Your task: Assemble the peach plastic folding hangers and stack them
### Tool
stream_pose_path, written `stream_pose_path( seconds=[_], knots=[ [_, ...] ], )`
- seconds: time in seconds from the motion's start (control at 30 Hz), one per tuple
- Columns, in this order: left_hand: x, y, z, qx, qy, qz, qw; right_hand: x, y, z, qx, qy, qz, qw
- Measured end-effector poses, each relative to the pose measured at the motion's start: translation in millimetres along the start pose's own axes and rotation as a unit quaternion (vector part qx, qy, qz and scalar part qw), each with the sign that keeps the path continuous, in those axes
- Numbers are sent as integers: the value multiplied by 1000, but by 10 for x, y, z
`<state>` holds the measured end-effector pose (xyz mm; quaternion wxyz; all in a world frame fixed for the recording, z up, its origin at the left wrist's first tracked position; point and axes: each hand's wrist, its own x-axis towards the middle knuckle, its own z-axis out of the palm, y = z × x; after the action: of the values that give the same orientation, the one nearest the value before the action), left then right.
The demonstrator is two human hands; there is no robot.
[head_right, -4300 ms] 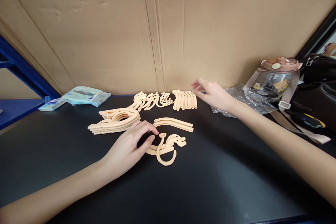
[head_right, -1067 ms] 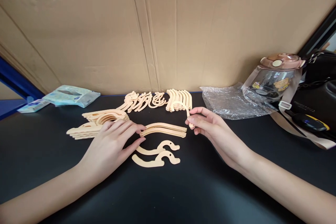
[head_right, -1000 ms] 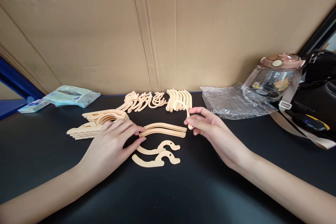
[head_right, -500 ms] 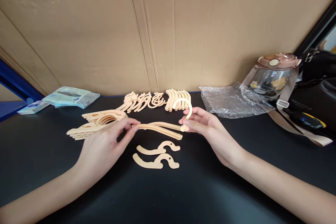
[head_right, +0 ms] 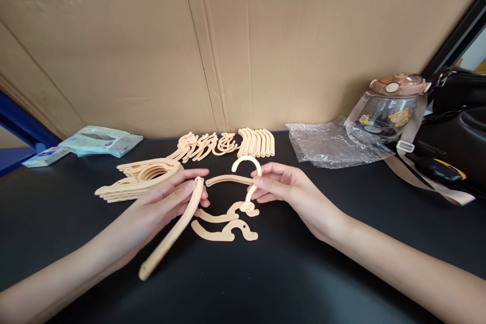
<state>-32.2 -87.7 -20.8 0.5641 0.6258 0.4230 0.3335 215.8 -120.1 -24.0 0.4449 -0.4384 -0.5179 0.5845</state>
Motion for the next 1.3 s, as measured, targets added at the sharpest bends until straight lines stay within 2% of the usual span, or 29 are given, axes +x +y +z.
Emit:
stream_pose_path(
  seconds=[0.07,0.13,0.2,0.33,0.43,0.53,0.6,0.67,0.8,1.03,1.13,1.3],
  knots=[
    [-29,21,23,-26,-25,-54,998,7,-2,15,11,-21,11,1000],
    [-55,48,45,5,-44,-72,996,17,5,28,23,-41,16,999],
    [-76,67,70,64,-44,-44,996,28,19,38,29,-61,15,998],
    [-123,38,119,191,-52,73,978,45,48,56,40,-80,19,996],
    [-167,-24,145,314,-73,151,935,53,68,70,61,-89,18,994],
    [-208,-80,168,426,-77,223,874,52,88,84,78,-96,11,992],
    [-226,-101,184,470,-64,273,837,50,97,93,83,-95,13,992],
    [-235,-108,199,480,-65,311,818,50,99,103,79,-93,19,992],
    [-227,-107,223,451,-93,319,828,50,94,127,59,-106,24,992],
    [-226,-118,261,402,-110,344,842,58,109,147,52,-111,22,992],
    [-215,-124,266,406,-106,362,832,54,107,148,44,-113,21,992],
    [-188,-145,270,449,-95,387,800,21,70,151,15,-92,18,995]
  ],
)
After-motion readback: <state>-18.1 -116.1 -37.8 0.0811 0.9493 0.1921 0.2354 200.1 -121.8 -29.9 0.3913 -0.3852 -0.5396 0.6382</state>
